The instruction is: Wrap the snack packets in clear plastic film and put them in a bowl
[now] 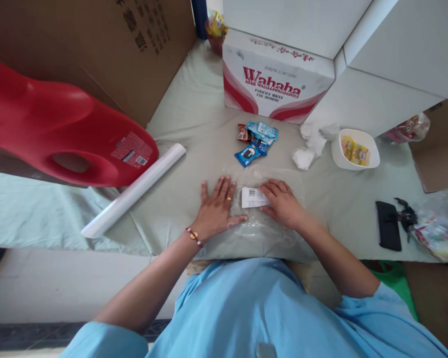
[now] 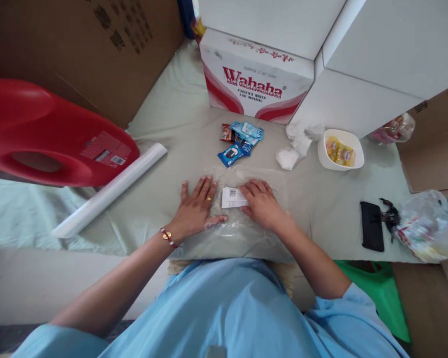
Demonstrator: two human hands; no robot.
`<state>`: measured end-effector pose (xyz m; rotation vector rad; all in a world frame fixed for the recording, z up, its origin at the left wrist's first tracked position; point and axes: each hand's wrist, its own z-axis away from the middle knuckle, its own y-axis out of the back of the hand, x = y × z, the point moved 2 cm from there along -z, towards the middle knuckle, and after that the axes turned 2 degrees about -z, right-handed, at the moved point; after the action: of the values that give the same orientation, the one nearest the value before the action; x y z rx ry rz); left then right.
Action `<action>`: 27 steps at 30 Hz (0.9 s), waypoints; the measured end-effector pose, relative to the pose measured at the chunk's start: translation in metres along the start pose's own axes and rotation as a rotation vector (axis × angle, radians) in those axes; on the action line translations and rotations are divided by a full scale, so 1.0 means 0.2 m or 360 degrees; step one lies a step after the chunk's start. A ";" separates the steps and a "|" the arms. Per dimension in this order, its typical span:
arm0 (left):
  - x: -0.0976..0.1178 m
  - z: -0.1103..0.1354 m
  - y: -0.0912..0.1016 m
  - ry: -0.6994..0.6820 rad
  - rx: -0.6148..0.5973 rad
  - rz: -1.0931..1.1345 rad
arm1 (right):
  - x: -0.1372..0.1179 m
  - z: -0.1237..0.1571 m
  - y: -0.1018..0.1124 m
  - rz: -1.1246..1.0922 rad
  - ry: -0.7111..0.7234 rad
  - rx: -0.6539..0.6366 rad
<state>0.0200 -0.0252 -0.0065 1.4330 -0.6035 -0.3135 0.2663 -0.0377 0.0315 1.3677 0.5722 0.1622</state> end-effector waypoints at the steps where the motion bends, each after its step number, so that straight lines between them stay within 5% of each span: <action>1: 0.00 0.00 0.00 0.0003 0.0003 0.0006 | 0.00 -0.02 0.02 0.0002 0.0001 -0.0025; 16: 0.00 0.00 0.00 0.0027 0.0000 0.0040 | -0.03 -0.02 0.05 0.0099 -0.0069 -0.0006; 27: 0.00 0.00 -0.01 0.0029 0.0026 0.0047 | -0.02 0.03 -0.04 0.0035 -0.0096 0.0045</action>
<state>0.0203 -0.0254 -0.0095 1.4400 -0.6134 -0.2724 0.2647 -0.0459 0.0261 1.4018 0.5106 0.1309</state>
